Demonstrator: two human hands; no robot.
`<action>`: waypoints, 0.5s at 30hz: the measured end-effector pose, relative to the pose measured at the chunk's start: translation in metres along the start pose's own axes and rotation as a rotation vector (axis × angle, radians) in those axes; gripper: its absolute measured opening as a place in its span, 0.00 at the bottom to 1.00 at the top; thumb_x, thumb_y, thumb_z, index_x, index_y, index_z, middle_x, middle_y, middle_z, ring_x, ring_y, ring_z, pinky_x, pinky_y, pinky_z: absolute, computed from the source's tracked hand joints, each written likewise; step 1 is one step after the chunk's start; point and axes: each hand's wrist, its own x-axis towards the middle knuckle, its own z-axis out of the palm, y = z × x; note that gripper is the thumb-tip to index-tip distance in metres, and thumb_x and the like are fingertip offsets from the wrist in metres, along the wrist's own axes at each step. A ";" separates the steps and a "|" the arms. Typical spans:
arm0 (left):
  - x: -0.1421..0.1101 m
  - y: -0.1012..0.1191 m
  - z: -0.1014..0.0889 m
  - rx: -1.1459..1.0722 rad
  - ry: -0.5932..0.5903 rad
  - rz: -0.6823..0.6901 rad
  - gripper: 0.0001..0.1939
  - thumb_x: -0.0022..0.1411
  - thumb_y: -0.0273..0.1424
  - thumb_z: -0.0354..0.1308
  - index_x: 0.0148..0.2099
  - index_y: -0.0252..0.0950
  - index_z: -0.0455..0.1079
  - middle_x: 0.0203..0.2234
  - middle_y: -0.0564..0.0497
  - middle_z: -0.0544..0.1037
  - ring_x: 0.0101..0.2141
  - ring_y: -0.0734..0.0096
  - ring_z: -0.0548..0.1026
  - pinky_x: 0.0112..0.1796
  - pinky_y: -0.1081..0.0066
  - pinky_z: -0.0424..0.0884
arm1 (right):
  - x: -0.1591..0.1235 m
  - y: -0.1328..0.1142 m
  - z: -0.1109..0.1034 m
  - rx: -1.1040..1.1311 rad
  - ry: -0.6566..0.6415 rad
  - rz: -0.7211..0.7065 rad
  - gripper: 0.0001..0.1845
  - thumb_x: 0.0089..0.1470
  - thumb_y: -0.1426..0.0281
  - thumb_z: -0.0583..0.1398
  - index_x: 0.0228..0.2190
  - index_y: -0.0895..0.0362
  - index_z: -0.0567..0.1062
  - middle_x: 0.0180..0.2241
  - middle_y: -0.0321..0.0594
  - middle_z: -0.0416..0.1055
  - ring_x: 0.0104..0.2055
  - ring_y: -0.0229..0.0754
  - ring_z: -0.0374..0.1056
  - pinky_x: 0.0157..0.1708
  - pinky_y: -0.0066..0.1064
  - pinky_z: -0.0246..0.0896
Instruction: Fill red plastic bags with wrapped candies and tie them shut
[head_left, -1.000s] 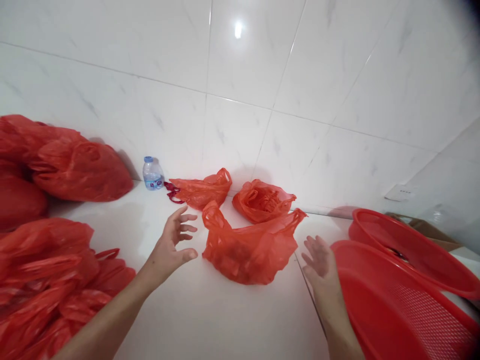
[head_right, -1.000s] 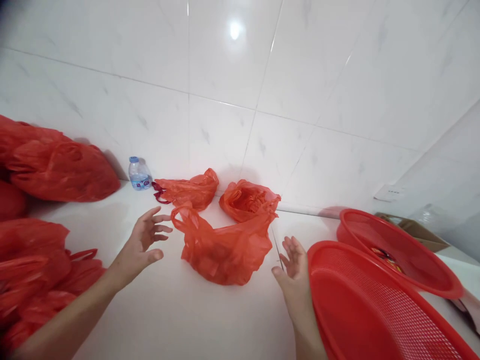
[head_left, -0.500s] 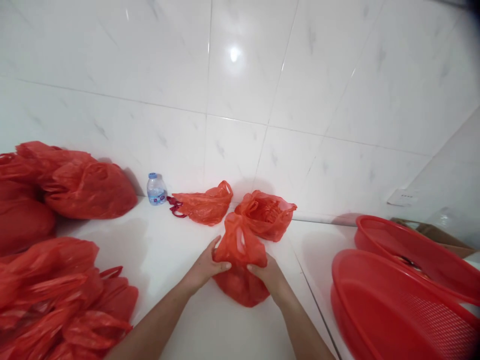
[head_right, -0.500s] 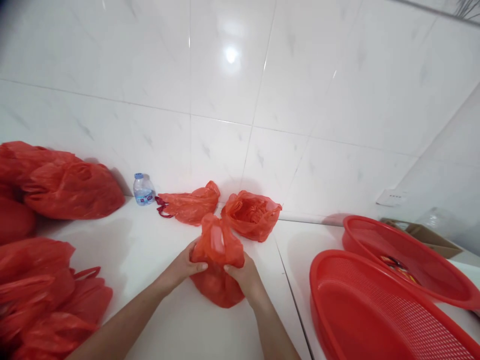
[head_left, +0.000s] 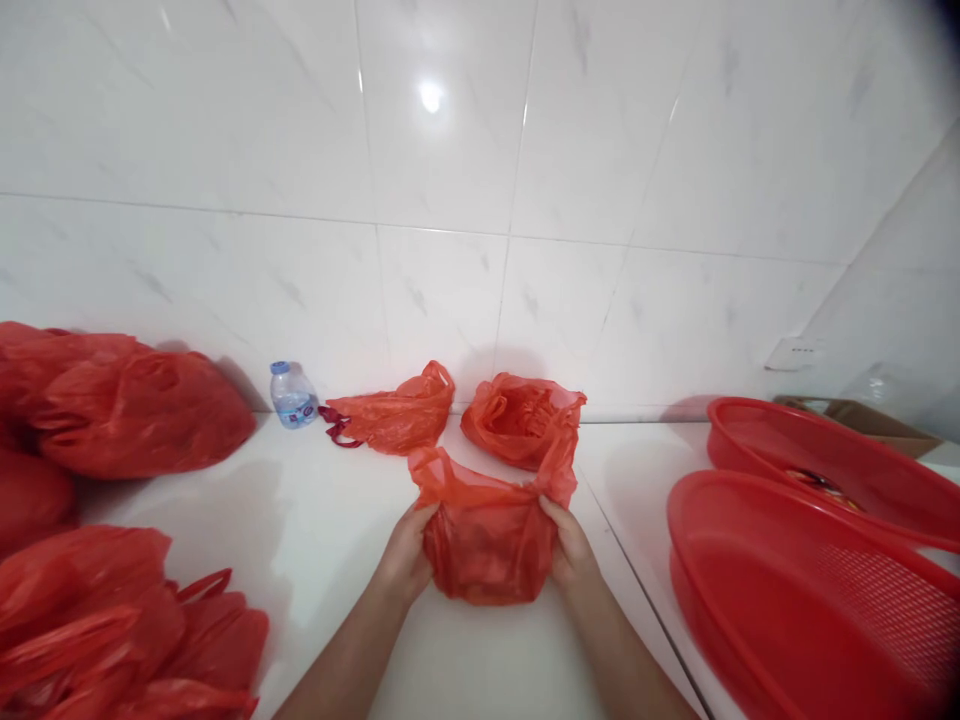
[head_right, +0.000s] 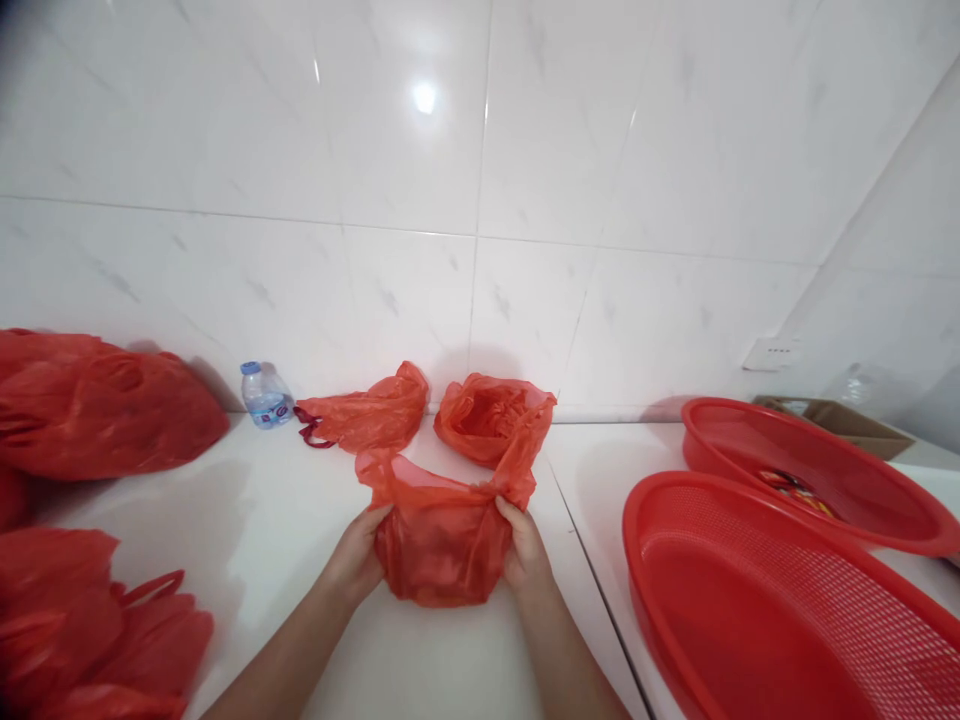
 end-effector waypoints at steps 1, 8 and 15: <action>0.004 -0.007 0.000 -0.036 0.037 -0.047 0.09 0.53 0.26 0.58 0.39 0.31 0.71 0.33 0.44 0.80 0.38 0.59 0.78 0.40 0.65 0.74 | 0.001 0.002 -0.001 0.028 -0.001 0.029 0.03 0.46 0.70 0.63 0.28 0.55 0.75 0.31 0.37 0.76 0.36 0.41 0.72 0.41 0.32 0.65; 0.029 -0.031 0.000 -0.134 0.103 -0.199 0.08 0.57 0.26 0.54 0.41 0.31 0.69 0.35 0.42 0.79 0.39 0.59 0.78 0.43 0.63 0.73 | 0.005 0.012 0.009 0.101 -0.063 0.119 0.11 0.48 0.63 0.63 0.23 0.55 0.68 0.18 0.29 0.62 0.21 0.34 0.62 0.26 0.27 0.60; 0.026 -0.028 -0.009 -0.066 -0.178 -0.110 0.14 0.56 0.33 0.59 0.45 0.34 0.69 0.37 0.44 0.79 0.42 0.59 0.76 0.44 0.65 0.72 | 0.006 0.014 0.003 0.031 0.004 0.142 0.08 0.48 0.67 0.64 0.28 0.58 0.71 0.30 0.38 0.71 0.33 0.39 0.68 0.35 0.31 0.61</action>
